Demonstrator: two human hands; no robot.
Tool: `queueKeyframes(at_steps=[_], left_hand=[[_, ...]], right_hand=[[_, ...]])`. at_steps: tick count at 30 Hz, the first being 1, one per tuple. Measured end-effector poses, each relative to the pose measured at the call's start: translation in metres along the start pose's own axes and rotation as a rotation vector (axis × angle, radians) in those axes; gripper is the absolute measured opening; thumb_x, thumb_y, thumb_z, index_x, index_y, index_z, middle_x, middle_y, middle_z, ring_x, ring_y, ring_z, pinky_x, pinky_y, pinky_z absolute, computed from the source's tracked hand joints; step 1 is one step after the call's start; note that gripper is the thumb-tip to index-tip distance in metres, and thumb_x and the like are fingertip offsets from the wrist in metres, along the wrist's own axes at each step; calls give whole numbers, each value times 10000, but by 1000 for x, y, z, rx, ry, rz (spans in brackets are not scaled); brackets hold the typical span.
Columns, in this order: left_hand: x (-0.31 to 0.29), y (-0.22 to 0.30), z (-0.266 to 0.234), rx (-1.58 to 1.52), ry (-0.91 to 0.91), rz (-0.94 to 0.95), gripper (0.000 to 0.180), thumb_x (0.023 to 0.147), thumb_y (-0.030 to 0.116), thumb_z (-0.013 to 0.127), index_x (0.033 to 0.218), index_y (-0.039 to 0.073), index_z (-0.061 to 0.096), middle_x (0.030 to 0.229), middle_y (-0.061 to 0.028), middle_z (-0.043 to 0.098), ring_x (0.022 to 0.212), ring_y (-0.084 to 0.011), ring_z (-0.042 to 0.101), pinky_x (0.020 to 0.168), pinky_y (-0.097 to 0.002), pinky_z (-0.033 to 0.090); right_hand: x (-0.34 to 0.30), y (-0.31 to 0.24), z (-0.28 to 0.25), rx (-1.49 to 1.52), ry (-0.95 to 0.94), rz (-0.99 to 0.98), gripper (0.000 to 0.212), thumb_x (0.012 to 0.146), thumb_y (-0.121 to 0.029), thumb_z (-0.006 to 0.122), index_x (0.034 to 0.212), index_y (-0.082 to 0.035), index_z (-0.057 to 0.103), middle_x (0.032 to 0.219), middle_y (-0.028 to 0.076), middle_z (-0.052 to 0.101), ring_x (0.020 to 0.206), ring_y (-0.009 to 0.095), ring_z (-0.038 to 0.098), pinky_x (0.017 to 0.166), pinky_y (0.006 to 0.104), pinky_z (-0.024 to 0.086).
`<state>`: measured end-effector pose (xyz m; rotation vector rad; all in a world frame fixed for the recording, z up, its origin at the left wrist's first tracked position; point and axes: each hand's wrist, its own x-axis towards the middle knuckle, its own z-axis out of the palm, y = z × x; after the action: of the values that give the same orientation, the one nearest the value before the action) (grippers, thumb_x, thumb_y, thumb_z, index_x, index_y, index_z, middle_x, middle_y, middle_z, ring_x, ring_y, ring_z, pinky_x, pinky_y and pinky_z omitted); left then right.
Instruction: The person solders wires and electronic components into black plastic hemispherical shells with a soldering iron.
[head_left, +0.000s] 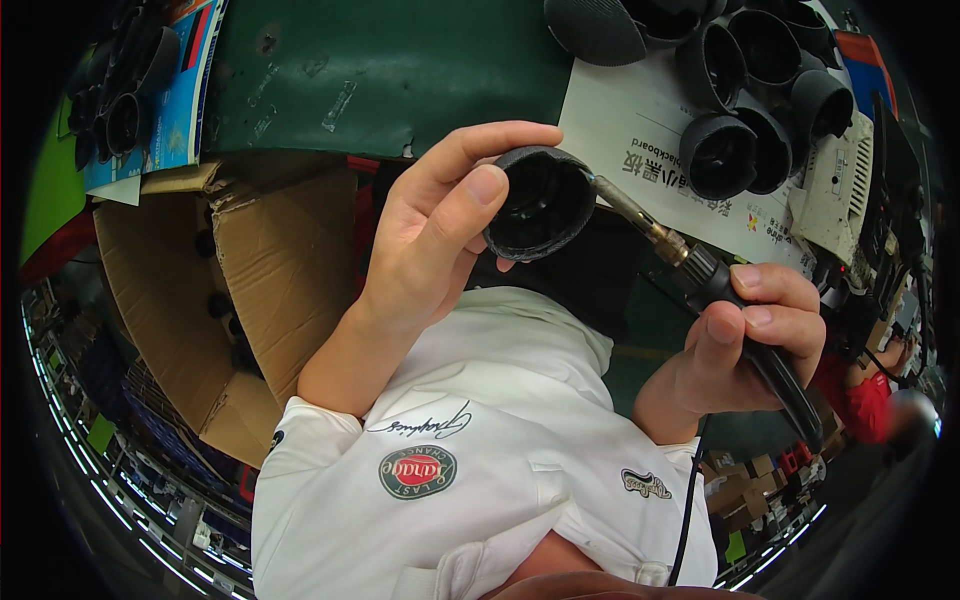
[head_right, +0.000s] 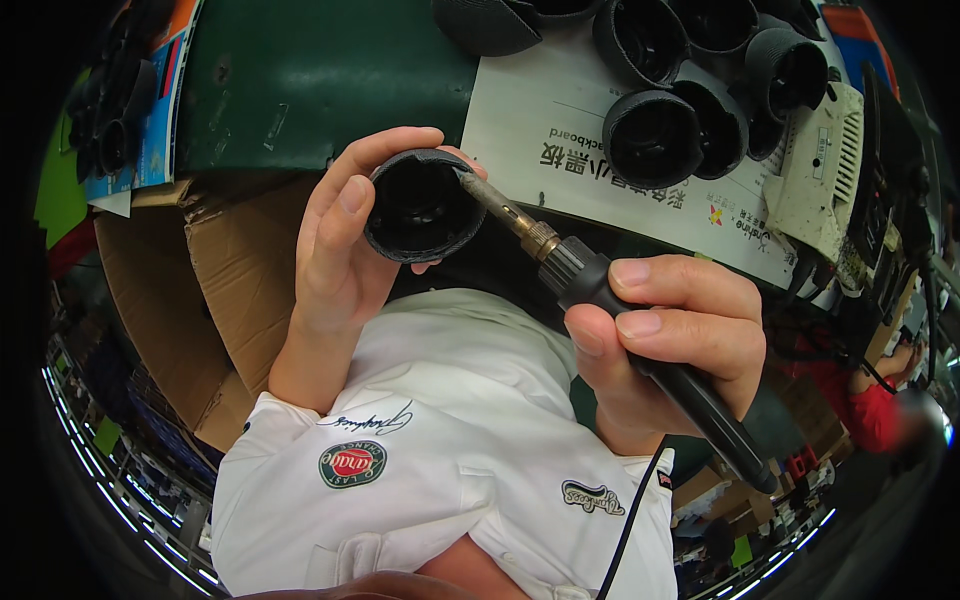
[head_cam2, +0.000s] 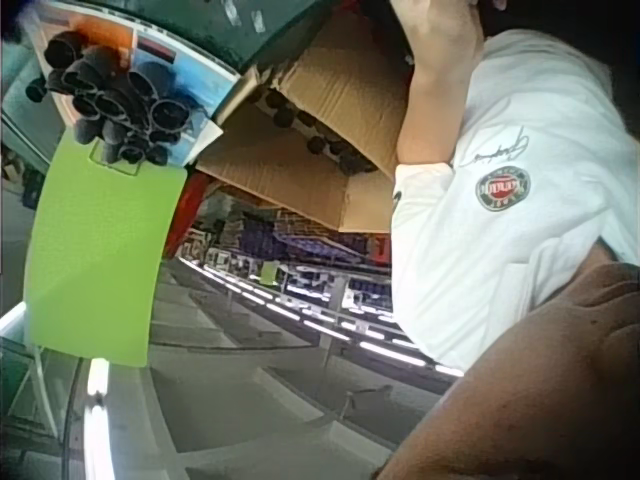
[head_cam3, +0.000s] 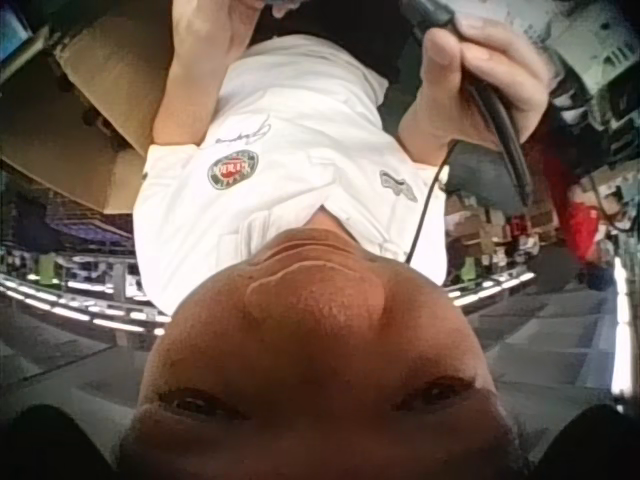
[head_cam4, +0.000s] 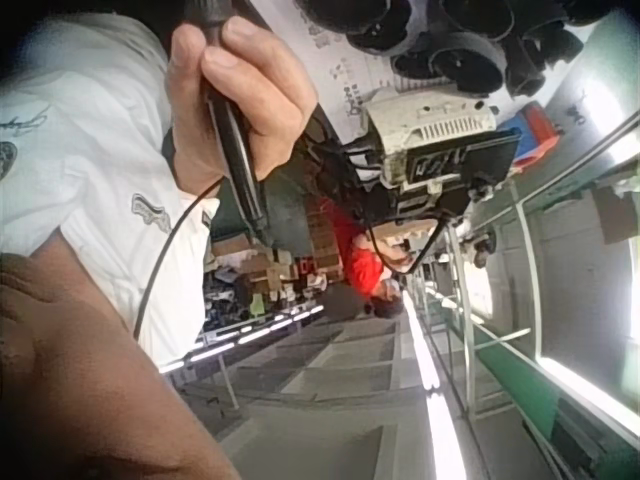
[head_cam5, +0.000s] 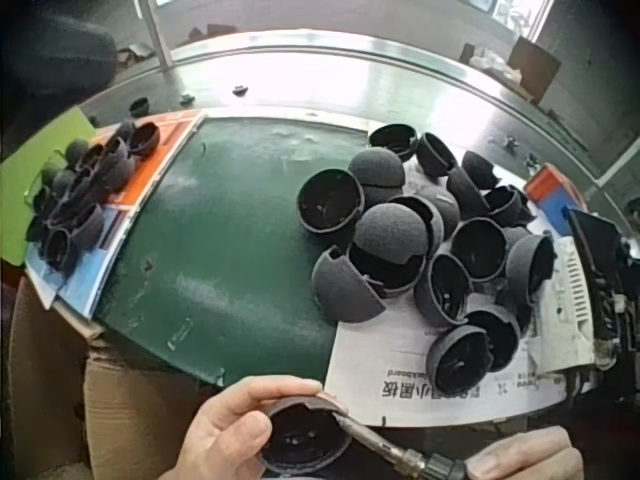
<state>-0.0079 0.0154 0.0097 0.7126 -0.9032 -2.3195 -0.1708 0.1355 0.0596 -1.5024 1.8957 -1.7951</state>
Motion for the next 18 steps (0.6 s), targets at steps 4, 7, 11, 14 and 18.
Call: queueKeyframes(at_steps=[4,7,11,14,18], left_hand=[[0,2,0,13,0,-11,384,912,246,491,1195,-12,517,831,-13,598,638,-27,511,518,-179,412],[0,1,1,-5,5,1,381,914,241,483,1193,-16,517,829,-14,600,635,-23,515,514,-176,413],[0,1,0,-6,13,0,377,918,236,473,1194,-18,514,852,-23,611,646,-27,536,514,-177,419],[0,1,0,-24,6,-3,379,921,238,468,1198,-17,508,865,-31,617,653,-33,546,515,-179,422],[0,0,0,-52,-2,-10,390,926,252,461,1203,-20,499,869,-40,619,655,-45,555,518,-186,428]], right_hand=[[-2,1,2,13,19,13,338,665,-101,815,830,-87,521,824,108,590,691,152,595,607,224,497],[-3,1,4,30,47,35,336,672,-107,813,822,-89,513,821,109,590,690,150,593,607,229,493],[-6,5,6,34,65,40,335,684,-122,808,823,-89,506,820,110,591,684,144,588,596,224,482],[-9,6,6,47,89,71,333,692,-131,804,823,-89,501,816,111,592,681,141,586,593,223,479],[-12,7,7,62,112,86,332,700,-138,800,823,-89,495,813,112,592,678,140,584,591,221,479]])
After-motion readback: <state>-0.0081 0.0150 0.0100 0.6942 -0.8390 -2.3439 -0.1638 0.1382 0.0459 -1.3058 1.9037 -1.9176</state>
